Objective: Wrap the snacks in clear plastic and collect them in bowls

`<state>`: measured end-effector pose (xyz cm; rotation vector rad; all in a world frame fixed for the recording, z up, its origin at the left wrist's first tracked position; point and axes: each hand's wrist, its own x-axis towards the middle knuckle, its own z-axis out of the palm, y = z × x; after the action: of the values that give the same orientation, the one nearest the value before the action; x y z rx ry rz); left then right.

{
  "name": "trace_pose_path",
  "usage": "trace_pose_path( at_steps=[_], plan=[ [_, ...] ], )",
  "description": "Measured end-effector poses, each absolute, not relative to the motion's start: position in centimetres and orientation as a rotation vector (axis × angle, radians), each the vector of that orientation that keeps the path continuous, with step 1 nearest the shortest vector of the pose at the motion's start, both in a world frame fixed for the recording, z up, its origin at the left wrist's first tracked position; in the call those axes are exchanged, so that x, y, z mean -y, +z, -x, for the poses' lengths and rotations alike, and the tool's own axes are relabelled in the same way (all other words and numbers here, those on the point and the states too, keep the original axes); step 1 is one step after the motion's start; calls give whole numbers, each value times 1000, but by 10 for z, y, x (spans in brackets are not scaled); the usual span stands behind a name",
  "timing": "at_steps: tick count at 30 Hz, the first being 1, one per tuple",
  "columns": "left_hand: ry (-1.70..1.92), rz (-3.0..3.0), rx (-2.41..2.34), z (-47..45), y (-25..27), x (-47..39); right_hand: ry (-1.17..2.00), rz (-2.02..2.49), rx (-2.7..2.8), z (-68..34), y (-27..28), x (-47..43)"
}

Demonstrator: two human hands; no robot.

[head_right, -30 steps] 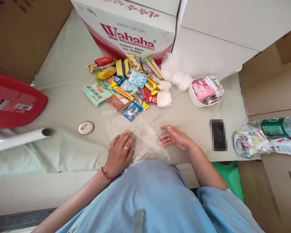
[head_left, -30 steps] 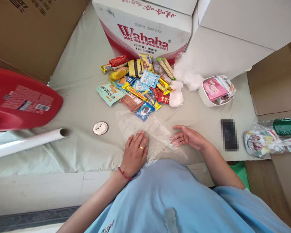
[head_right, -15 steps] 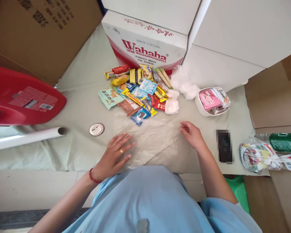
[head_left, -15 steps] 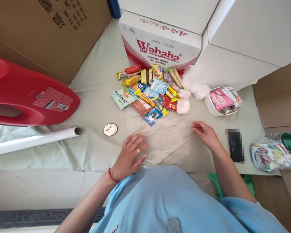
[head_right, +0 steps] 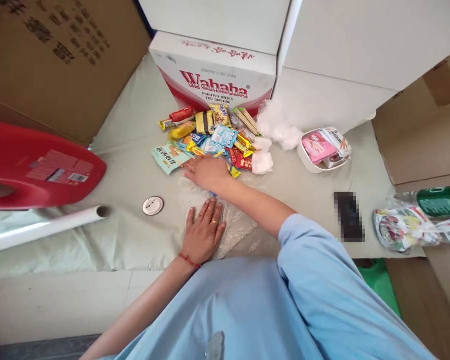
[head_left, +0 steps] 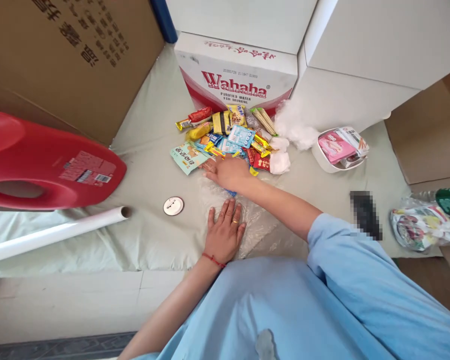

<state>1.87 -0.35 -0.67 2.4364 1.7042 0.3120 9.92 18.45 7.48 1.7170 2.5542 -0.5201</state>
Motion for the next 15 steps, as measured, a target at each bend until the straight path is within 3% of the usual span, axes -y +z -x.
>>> trace_pose_path(
  at_steps=[5,15],
  plan=[
    [250,-2413,-1688,-17,-2,3,-554,-1703,-2471,-92,67,-192],
    [357,-2360,-1629,-15,-1,1,-877,-1650,-2992,-226,117,-143]
  ],
)
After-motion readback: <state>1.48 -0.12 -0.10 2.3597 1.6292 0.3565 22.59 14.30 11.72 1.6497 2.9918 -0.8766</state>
